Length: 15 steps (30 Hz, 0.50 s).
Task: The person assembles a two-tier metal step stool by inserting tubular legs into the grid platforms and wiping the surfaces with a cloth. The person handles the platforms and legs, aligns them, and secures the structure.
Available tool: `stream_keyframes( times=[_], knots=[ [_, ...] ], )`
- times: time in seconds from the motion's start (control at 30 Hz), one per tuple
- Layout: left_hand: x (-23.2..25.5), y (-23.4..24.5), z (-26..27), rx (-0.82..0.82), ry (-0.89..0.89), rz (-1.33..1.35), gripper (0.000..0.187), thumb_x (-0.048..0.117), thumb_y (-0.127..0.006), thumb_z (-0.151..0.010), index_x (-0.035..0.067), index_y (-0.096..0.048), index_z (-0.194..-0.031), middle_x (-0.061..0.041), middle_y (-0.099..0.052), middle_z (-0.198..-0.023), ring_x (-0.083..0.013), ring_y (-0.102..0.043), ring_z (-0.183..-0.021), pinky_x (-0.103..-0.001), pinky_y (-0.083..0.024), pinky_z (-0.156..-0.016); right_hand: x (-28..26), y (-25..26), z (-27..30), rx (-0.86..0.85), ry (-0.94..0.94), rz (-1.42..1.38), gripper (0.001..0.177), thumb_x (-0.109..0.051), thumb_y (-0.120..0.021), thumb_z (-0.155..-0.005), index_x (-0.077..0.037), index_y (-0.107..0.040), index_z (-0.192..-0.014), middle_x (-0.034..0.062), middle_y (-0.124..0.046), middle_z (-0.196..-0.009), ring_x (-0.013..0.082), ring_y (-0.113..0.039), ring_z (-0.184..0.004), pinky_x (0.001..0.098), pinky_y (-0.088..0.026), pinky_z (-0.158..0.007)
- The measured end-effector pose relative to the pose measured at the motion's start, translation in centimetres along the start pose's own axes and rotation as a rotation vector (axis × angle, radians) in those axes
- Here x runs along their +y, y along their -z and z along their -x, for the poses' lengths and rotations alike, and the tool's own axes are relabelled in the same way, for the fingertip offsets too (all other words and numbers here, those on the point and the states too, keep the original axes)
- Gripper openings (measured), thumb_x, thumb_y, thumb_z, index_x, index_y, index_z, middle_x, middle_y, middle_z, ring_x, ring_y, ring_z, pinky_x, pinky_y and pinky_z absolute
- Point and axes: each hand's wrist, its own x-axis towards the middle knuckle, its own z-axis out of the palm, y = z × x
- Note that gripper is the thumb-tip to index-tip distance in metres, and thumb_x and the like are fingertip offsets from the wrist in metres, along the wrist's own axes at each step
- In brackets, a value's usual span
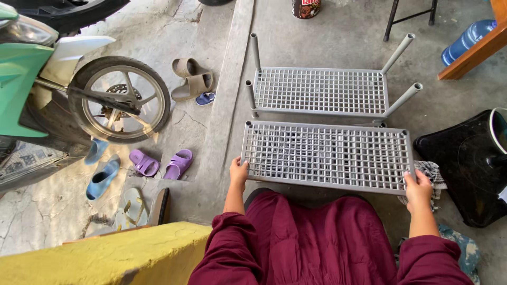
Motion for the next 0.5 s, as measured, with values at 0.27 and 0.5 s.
stream_keyframes(
  times=[0.27, 0.5],
  knots=[
    [7.3, 2.5, 2.5, -0.251, -0.121, 0.187, 0.048, 0.011, -0.067, -0.096, 0.005, -0.058, -0.143, -0.006, -0.073, -0.119, -0.0105, -0.063, -0.100, -0.025, -0.048, -0.083, -1.8, 5.7, 1.2, -0.092, 0.013, -0.204, 0.035, -0.010, -0.069, -0.106, 0.003, -0.064, -0.139, 0.0053, -0.071, -0.120, 0.0132, -0.065, -0.103, 0.0299, -0.051, -0.093],
    [20.7, 0.3, 1.0, -0.481, -0.258, 0.163, 0.050, 0.018, -0.065, -0.099, 0.006, -0.057, -0.147, -0.001, -0.073, -0.118, -0.0081, -0.069, -0.099, -0.024, -0.048, -0.074, -5.3, 7.9, -4.4, -0.190, 0.163, -0.243, 0.027, -0.016, -0.060, -0.119, 0.000, -0.065, -0.141, 0.0043, -0.072, -0.119, 0.0152, -0.068, -0.102, 0.0334, -0.055, -0.093]
  ],
)
